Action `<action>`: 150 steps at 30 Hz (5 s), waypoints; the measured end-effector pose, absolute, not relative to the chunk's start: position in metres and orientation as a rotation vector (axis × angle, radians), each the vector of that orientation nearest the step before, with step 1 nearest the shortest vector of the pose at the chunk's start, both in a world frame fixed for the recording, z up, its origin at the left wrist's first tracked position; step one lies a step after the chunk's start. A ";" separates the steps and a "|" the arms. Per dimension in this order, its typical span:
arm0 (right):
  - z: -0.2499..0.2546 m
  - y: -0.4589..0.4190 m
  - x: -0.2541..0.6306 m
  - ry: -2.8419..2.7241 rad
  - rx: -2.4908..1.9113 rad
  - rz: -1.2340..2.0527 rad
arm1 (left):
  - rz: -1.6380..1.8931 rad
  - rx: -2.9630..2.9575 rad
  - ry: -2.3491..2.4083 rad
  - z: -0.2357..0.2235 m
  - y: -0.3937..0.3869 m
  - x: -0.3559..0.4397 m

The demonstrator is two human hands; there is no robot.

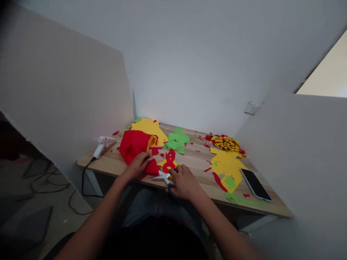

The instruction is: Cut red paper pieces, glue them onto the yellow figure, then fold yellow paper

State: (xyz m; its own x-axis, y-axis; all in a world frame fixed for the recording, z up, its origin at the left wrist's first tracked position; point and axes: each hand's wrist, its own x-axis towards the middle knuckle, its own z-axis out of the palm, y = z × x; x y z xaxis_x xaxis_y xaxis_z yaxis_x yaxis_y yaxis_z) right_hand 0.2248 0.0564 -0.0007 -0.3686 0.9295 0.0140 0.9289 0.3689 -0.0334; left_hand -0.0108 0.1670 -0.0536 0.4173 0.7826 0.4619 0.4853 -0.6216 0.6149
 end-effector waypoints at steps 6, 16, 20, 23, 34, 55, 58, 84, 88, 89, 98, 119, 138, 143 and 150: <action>0.006 0.065 0.225 -2.566 -1.712 0.099 | 1.036 2.325 1.047 -0.044 0.172 -0.007; 0.012 0.062 0.238 -2.511 -1.613 0.277 | 0.982 2.458 0.994 -0.037 0.169 -0.003; 0.016 0.062 0.240 -2.564 -1.589 0.277 | 0.993 2.475 0.969 -0.035 0.166 -0.002; 0.017 0.061 0.241 -2.587 -1.599 0.262 | 0.995 2.487 0.968 -0.037 0.166 -0.002; 0.022 0.059 0.242 -2.640 -1.631 0.201 | 1.020 2.510 0.966 -0.038 0.164 -0.001; 0.014 0.063 0.240 -2.606 -1.686 0.139 | 1.116 2.307 0.929 -0.035 0.169 -0.013; 0.016 0.067 0.233 -2.632 -1.715 0.042 | 1.111 2.298 0.918 -0.033 0.168 -0.012; 0.016 0.082 0.225 -2.737 -1.726 0.076 | 1.122 2.236 0.889 -0.027 0.165 -0.013; 0.013 0.077 0.231 -2.683 -1.706 0.119 | 1.173 2.223 0.892 -0.024 0.166 -0.019; 0.012 0.075 0.232 -2.659 -1.685 0.116 | 1.183 2.222 0.886 -0.023 0.166 -0.020; 0.018 0.083 0.207 -2.705 -1.656 -0.006 | 1.197 2.218 0.791 -0.013 0.158 -0.011; 0.014 0.088 0.176 -2.680 -1.713 0.007 | 1.189 2.200 0.731 -0.002 0.151 -0.014; 0.006 0.091 0.158 -2.645 -1.732 0.123 | 1.225 2.236 0.785 -0.002 0.150 -0.014; -0.003 0.089 0.165 -2.600 -1.788 0.179 | 1.315 2.149 0.846 0.000 0.154 -0.022; -0.003 0.070 0.177 -2.440 -1.753 0.204 | 1.394 1.924 0.943 0.013 0.169 -0.054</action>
State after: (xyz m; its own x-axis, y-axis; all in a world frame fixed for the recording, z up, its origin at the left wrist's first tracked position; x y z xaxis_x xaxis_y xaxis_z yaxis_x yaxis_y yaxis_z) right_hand 0.1765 0.0700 -0.0027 -0.3167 0.9482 0.0267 0.9305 0.3160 -0.1851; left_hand -0.0545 0.1695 0.0132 0.2055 0.8102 0.5489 0.2076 -0.5842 0.7846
